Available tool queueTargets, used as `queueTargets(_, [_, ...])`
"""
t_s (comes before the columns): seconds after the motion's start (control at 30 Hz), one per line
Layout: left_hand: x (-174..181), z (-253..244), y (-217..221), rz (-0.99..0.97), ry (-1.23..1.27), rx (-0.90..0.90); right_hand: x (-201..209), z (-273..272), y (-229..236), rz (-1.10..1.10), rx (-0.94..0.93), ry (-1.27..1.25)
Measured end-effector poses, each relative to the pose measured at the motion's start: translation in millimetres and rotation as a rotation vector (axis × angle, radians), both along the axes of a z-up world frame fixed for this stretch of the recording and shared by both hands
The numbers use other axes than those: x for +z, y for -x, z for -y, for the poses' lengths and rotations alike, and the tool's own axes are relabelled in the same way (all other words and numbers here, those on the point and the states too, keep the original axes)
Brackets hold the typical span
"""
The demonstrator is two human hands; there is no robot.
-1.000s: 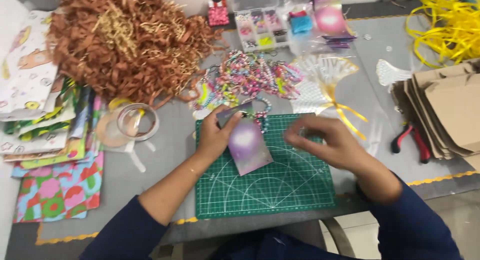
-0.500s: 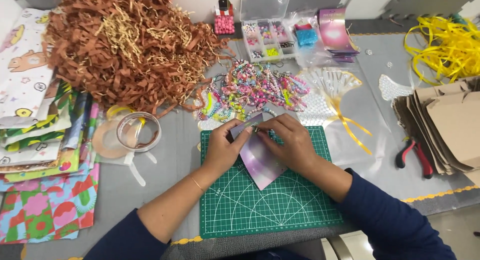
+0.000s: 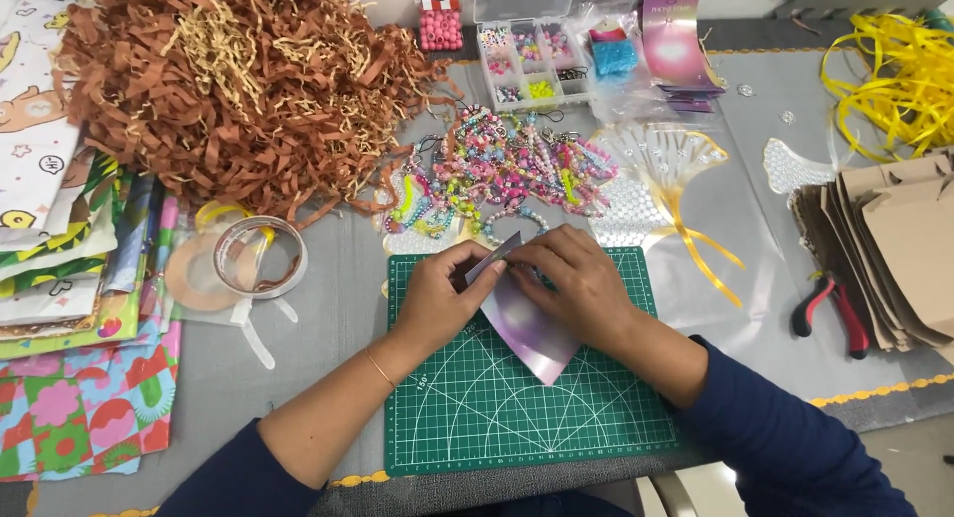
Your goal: Attaching a beaded keychain to a decorative backing card by threading the string through a hole.
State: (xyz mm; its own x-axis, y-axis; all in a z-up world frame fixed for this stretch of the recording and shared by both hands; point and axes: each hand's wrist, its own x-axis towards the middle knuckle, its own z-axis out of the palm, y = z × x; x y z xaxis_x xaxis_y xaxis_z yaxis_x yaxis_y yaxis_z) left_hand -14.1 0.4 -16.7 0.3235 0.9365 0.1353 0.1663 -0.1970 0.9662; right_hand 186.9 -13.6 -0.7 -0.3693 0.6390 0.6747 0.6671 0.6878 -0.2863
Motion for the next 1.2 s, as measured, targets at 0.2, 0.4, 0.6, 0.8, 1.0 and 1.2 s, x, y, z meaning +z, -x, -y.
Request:
queueTargets(0.2, [-9.7,-1.4,-0.3,0.034,0.002,0.063,3.4,2.8,1.3,0.131,0.016,-0.187])
queueTargets(0.4, [9.4,3.0,-0.8,0.082,0.042,0.040,-3.0,2.0,0.5,0.174,0.017,-0.244])
queueTargets(0.6, [-0.2,5.7,-1.9,0.141,0.092,0.025,0.9,-2.6,-2.0,0.154,0.041,-0.262])
queueTargets(0.8, [15.4,0.9,-1.1,0.122,0.001,0.044,-1.0,-2.9,-5.3,0.046,0.089,-0.119])
queueTargets(1.0, [8.7,2.8,-0.1,0.131,-0.012,0.060,3.9,1.7,-1.5,0.057,0.076,-0.079])
queueTargets(1.2, [12.9,6.7,1.0,0.193,0.053,0.025,1.2,1.9,-3.4,0.019,0.032,0.068])
